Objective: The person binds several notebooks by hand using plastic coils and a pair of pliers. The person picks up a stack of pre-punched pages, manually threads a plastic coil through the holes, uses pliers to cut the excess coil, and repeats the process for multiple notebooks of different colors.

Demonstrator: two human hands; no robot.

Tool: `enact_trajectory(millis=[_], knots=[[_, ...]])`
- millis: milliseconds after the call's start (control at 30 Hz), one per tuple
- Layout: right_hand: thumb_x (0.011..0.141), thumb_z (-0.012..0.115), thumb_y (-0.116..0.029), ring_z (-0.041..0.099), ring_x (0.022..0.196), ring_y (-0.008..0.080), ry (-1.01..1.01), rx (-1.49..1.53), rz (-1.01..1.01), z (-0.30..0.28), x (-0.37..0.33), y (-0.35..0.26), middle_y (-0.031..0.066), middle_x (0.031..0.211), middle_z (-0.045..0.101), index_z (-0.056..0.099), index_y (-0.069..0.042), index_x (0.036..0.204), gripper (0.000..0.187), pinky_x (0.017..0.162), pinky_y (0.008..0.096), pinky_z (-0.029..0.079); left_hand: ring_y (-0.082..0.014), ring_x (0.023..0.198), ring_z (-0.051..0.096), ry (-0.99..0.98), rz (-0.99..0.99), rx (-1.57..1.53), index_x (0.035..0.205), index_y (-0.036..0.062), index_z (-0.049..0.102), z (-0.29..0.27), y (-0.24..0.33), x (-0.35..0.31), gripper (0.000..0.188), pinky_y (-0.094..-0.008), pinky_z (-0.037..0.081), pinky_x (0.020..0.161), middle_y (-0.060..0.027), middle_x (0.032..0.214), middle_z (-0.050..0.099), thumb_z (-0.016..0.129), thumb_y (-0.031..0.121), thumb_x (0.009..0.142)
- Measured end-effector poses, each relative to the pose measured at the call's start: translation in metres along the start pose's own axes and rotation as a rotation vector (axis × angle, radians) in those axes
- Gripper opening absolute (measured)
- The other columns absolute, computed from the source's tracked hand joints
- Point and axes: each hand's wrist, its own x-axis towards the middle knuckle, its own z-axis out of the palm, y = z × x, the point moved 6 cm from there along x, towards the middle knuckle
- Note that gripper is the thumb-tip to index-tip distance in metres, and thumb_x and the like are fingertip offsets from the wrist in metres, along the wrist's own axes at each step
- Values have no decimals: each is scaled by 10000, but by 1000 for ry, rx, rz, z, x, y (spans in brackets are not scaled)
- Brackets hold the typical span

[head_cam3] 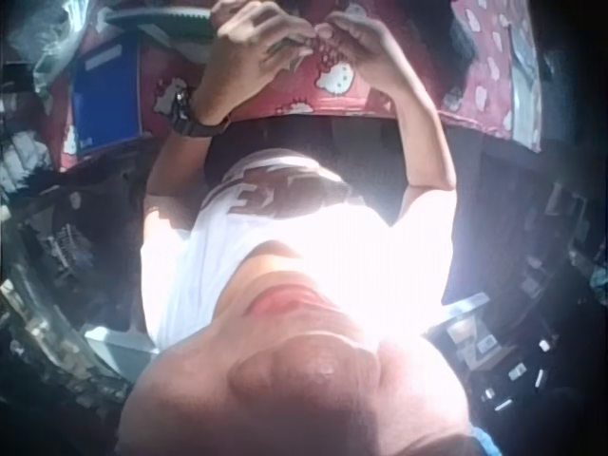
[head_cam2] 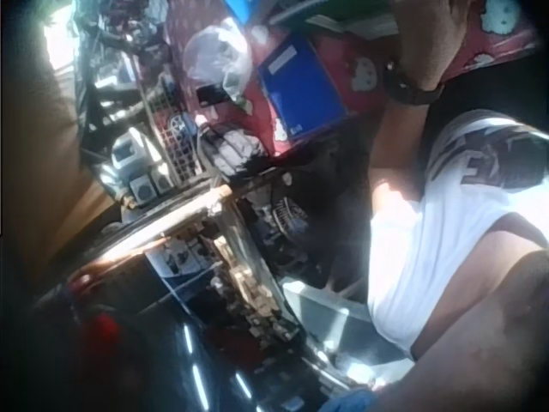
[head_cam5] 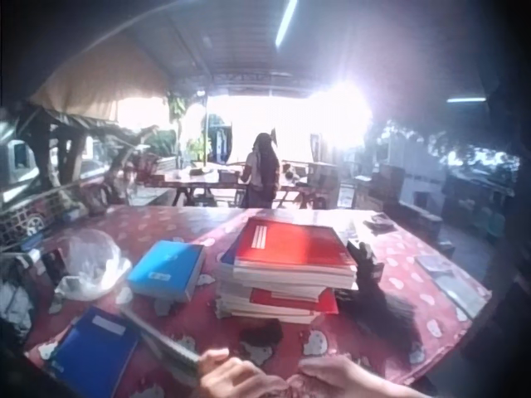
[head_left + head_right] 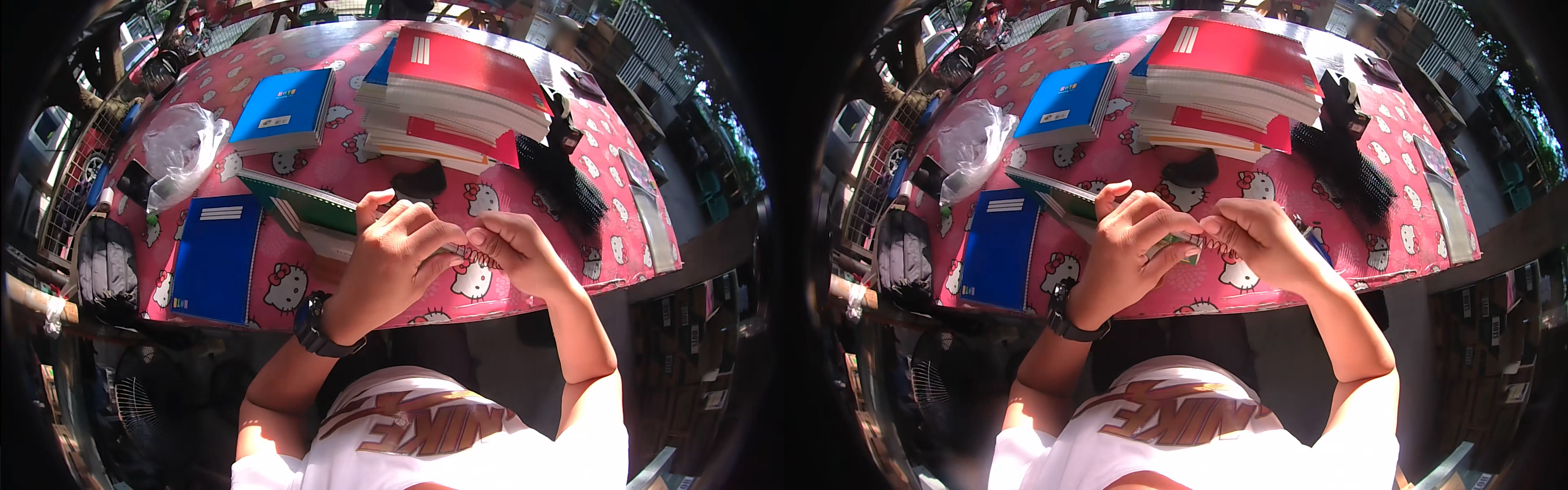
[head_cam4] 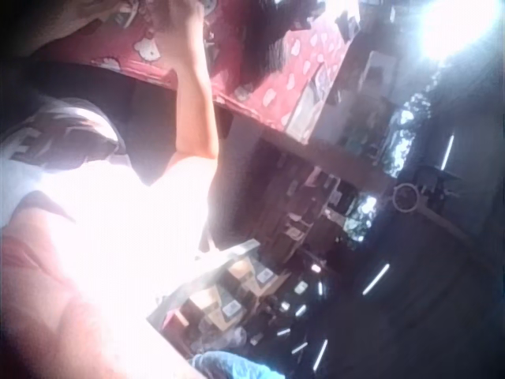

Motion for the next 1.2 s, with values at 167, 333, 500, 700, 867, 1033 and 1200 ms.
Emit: enact_trajectory(millis=[167, 333, 500, 700, 867, 1033, 1200], knots=[[819, 649, -446, 601, 948, 296, 73, 81, 240, 12, 58, 137, 202, 1021, 611, 530, -2, 1132, 556, 803, 356, 484, -182, 761, 573, -27, 63, -24, 861, 152, 636, 3, 2, 11, 142, -384, 316, 862, 9, 746, 591, 687, 249, 772], [712, 641, -554, 366, 1228, 393, 99, -552, 386, 74, 116, 134, 270, 1300, 358, 424, -45, 1285, 797, 926, 495, 410, -197, 765, 570, -5, 71, 12, 886, 134, 633, -5, -2, 9, 162, -351, 338, 785, 2, 788, 603, 673, 253, 783], [673, 662, -519, 349, 1200, 432, 135, -598, 354, 70, 119, 142, 295, 1264, 356, 427, -90, 1294, 791, 931, 495, 411, -188, 758, 567, -104, 115, 24, 923, 141, 632, -1, -4, 11, 170, -357, 331, 809, 17, 805, 613, 664, 249, 795], [690, 702, -454, 471, 1142, 351, 122, 35, 285, 52, 73, 141, 233, 1161, 525, 533, -82, 1200, 654, 944, 429, 412, -190, 736, 553, -38, 76, 9, 846, 125, 615, -4, -5, 11, 127, -362, 338, 800, 9, 756, 587, 650, 239, 804], [792, 657, -373, 505, 969, 144, 171, 560, 172, 40, 19, 127, 50, 1049, 567, 527, -15, 1191, 551, 849, 285, 404, -182, 753, 553, -22, 102, 105, 819, 123, 614, 3, -10, 11, 120, -339, 343, 775, 11, 794, 596, 644, 239, 808], [807, 648, -393, 514, 1005, 138, 296, 717, 148, 60, -23, 160, 62, 1126, 549, 499, -19, 1224, 579, 834, 277, 419, -182, 763, 549, 38, 95, 24, 839, 127, 598, 2, -15, 9, 85, -331, 342, 773, 9, 795, 588, 629, 203, 815], [860, 605, -320, 525, 1079, 172, 429, 1098, 40, 73, -39, 163, 85, 1223, 522, 389, -2, 1318, 598, 857, 314, 453, -189, 786, 553, 26, 95, 19, 894, 131, 591, 7, -19, 12, 120, -329, 340, 776, 3, 807, 590, 635, 183, 795]])
